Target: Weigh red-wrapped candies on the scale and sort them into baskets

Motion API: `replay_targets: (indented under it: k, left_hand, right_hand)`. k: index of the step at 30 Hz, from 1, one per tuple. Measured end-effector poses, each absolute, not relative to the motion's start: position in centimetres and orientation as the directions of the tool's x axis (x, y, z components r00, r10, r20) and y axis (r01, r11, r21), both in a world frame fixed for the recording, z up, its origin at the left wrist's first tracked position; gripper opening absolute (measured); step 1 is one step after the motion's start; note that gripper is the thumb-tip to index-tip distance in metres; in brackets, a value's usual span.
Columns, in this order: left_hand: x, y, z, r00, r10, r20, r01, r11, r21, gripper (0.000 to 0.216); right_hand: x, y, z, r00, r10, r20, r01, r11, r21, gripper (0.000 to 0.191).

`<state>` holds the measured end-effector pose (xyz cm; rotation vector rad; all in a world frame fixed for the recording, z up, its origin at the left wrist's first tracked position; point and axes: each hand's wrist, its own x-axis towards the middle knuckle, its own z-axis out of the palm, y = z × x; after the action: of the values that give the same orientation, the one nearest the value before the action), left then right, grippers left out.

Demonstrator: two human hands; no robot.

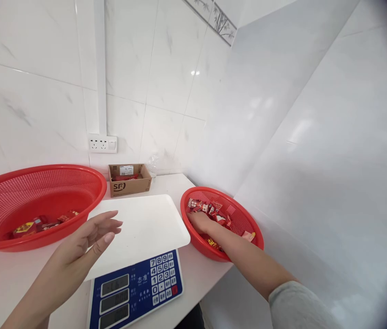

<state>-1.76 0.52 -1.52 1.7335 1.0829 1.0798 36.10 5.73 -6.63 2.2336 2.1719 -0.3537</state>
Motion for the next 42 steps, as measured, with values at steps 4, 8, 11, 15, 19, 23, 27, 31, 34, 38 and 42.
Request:
replay_targets:
  k: [4,8,11,15,19,23,27,31,34,38,42]
  left_hand:
    - [-1.7,0.5,-1.4,0.271,0.928,0.255,0.259,-0.325,0.91,0.05]
    - [-1.6,0.6,-1.6,0.283,0.927,0.246,0.262,-0.322,0.91,0.05]
    - [-1.4,0.6,-1.8,0.314,0.923,0.222,0.271,-0.311,0.911,0.048]
    - [-0.7,0.0,-1.4,0.361,0.915,0.179,0.275,-0.288,0.917,0.046]
    - [0.5,-0.7,-0.6,0.403,0.904,0.144,0.265,-0.266,0.927,0.041]
    - [1.4,-1.0,-0.3,0.494,0.855,0.159,0.115,-0.246,0.962,0.039]
    - [1.5,-0.9,-0.3,0.496,0.847,0.193,-0.092,-0.169,0.981,0.028]
    - [1.0,-1.0,-0.1,0.422,0.892,0.164,-0.036,-0.164,0.986,0.02]
    - [0.8,-1.2,0.3,0.405,0.903,0.141,0.046,-0.174,0.984,0.017]
    - [0.7,-1.3,0.6,0.403,0.907,0.123,0.133,-0.191,0.973,0.017]
    - [0.6,-1.0,0.3,0.348,0.925,0.154,0.182,-0.228,0.956,0.029]
  right_hand:
    - [36.9,5.7,-5.4,0.075,0.99,-0.12,0.966,-0.102,-0.238,0.028]
    - [37.9,5.4,-3.4,0.192,0.981,0.032,0.888,-0.16,-0.432,0.027]
    - [37.3,4.6,-1.6,0.264,0.954,0.14,0.772,-0.122,-0.623,0.025]
    - [33.7,2.6,0.0,0.205,0.965,0.163,0.524,0.032,-0.851,0.026]
    - [27.9,0.4,-0.2,-0.004,0.99,0.138,0.257,0.134,-0.957,0.044]
    - [22.7,-1.3,-0.7,-0.256,0.962,0.096,0.021,0.105,-0.994,0.04]
    - [20.0,-2.1,-0.5,-0.37,0.917,0.152,-0.102,0.123,-0.987,0.042]
    - [19.7,-1.9,-0.6,-0.342,0.927,0.155,-0.039,0.151,-0.988,0.045]
    - [20.0,-1.7,-0.6,-0.239,0.959,0.152,0.089,0.177,-0.98,0.036]
    - [20.0,-2.0,-0.3,-0.177,0.965,0.192,0.151,0.219,-0.964,0.033]
    - [19.9,-2.5,0.3,-0.104,0.966,0.235,0.186,0.251,-0.95,0.031]
